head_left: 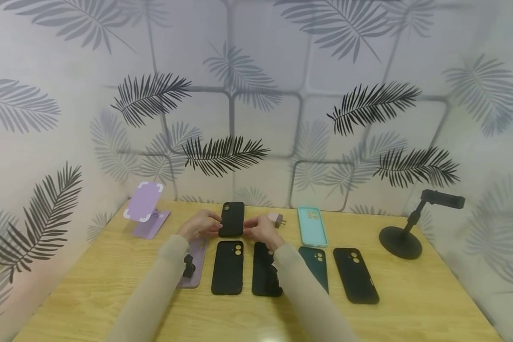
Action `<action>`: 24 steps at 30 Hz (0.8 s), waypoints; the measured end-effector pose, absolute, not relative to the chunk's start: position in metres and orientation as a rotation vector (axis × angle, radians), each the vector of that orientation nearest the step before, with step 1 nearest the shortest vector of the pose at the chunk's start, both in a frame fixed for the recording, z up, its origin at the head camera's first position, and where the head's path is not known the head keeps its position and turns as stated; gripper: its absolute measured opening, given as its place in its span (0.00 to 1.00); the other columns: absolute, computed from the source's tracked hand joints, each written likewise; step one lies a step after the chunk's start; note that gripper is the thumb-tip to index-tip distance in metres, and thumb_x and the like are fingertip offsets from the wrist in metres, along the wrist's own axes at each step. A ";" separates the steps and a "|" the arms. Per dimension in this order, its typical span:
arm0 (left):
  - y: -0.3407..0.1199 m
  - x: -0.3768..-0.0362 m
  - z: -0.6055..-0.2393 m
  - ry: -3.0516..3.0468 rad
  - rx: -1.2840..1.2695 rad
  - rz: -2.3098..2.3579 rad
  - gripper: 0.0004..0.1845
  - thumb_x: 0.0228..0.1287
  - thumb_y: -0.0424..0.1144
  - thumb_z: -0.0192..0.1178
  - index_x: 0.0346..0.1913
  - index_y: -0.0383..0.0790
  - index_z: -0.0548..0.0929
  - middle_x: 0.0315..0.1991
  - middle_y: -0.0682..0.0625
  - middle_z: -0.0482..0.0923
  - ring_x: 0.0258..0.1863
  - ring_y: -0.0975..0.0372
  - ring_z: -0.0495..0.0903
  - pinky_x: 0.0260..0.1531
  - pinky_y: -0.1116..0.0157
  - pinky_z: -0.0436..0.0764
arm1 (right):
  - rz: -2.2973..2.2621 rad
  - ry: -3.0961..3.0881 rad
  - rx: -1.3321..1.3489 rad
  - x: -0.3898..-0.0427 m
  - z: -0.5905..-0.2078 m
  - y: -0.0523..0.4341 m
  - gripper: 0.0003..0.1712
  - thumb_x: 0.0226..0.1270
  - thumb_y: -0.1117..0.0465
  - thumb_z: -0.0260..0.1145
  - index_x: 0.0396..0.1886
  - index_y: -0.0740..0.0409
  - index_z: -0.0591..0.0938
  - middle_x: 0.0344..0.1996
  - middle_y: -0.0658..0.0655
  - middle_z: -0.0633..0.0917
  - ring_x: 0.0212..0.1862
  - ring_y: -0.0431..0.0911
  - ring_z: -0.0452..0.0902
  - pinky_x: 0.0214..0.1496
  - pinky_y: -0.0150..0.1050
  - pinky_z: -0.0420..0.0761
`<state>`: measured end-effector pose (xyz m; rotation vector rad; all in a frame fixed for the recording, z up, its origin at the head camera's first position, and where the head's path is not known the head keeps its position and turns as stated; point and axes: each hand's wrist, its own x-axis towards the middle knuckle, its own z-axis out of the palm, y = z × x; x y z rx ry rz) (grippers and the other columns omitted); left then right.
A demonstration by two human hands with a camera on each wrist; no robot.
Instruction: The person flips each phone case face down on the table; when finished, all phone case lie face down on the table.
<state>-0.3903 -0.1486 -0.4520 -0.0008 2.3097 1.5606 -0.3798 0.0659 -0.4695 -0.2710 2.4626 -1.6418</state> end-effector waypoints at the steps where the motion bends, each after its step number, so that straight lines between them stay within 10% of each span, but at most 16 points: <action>1: -0.149 -0.390 -0.452 2.293 -0.004 1.575 0.23 0.67 0.26 0.55 0.64 0.25 0.71 0.64 0.31 0.70 0.59 0.46 0.76 0.53 0.58 0.83 | -1.626 2.461 -0.280 -0.380 -0.469 0.066 0.18 0.64 0.72 0.66 0.53 0.73 0.81 0.48 0.69 0.85 0.46 0.54 0.86 0.48 0.42 0.87; 24: -0.170 -0.385 -0.447 2.233 0.074 1.648 0.26 0.70 0.26 0.49 0.70 0.24 0.62 0.65 0.27 0.67 0.61 0.42 0.74 0.60 0.51 0.78 | -1.617 2.387 -0.377 -0.375 -0.467 0.070 0.18 0.72 0.70 0.57 0.59 0.72 0.78 0.53 0.69 0.83 0.53 0.57 0.83 0.53 0.43 0.85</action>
